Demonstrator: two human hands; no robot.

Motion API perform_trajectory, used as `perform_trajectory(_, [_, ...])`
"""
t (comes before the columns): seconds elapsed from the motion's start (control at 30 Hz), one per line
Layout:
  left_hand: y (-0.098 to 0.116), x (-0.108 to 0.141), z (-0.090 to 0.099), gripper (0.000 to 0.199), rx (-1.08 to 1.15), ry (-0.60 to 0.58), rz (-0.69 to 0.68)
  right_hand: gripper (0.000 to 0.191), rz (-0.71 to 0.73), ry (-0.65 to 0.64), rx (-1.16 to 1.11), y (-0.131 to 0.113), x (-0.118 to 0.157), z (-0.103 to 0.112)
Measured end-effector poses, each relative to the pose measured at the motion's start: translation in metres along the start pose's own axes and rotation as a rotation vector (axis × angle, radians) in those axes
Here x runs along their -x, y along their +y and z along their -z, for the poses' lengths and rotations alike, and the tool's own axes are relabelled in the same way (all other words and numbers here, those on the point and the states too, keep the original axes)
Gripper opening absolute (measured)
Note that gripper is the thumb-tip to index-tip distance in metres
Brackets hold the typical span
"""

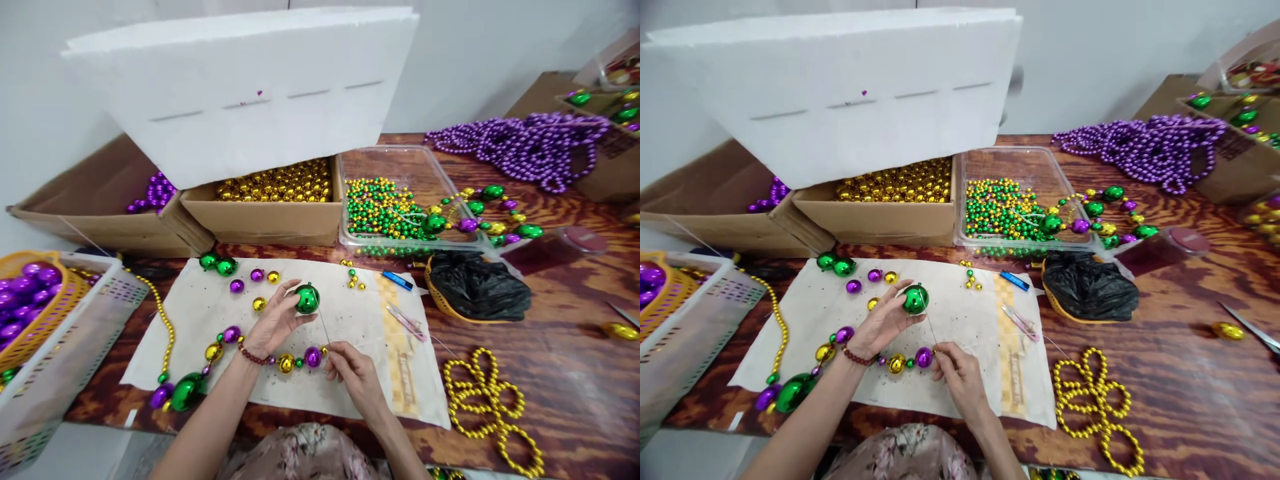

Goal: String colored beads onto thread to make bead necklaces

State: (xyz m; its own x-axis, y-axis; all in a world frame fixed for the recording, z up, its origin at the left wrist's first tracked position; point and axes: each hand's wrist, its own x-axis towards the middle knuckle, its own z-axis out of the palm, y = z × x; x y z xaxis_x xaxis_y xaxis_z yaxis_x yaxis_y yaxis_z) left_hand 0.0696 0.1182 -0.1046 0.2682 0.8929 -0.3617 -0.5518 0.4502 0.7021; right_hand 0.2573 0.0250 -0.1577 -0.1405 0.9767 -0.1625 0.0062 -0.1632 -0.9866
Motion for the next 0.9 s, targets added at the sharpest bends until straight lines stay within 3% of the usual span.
perform_trajectory(0.1, [0.001, -0.001, -0.001, 0.049, -0.029, -0.034, -0.032, 0.033, 0.022, -0.003, 0.013, 0.004, -0.001, 0.0])
perform_trajectory(0.23, [0.001, -0.006, -0.003, 0.045, -0.06, -0.068, -0.085, 0.031, 0.038, 0.002, 0.04, 0.007, -0.003, 0.0])
perform_trajectory(0.4, [0.002, -0.017, -0.006, 0.023, 0.136, 0.019, -0.101, 0.026, 0.082, 0.033, 0.059, 0.005, 0.001, -0.001])
perform_trajectory(0.63, [0.01, -0.025, -0.013, 0.018, 0.296, 0.181, -0.034, 0.023, 0.179, 0.008, 0.168, 0.007, 0.011, -0.004])
perform_trajectory(0.9, [0.014, -0.025, -0.016, 0.014, 0.375, 0.218, 0.006, 0.023, 0.215, -0.004, 0.231, 0.006, 0.012, -0.008])
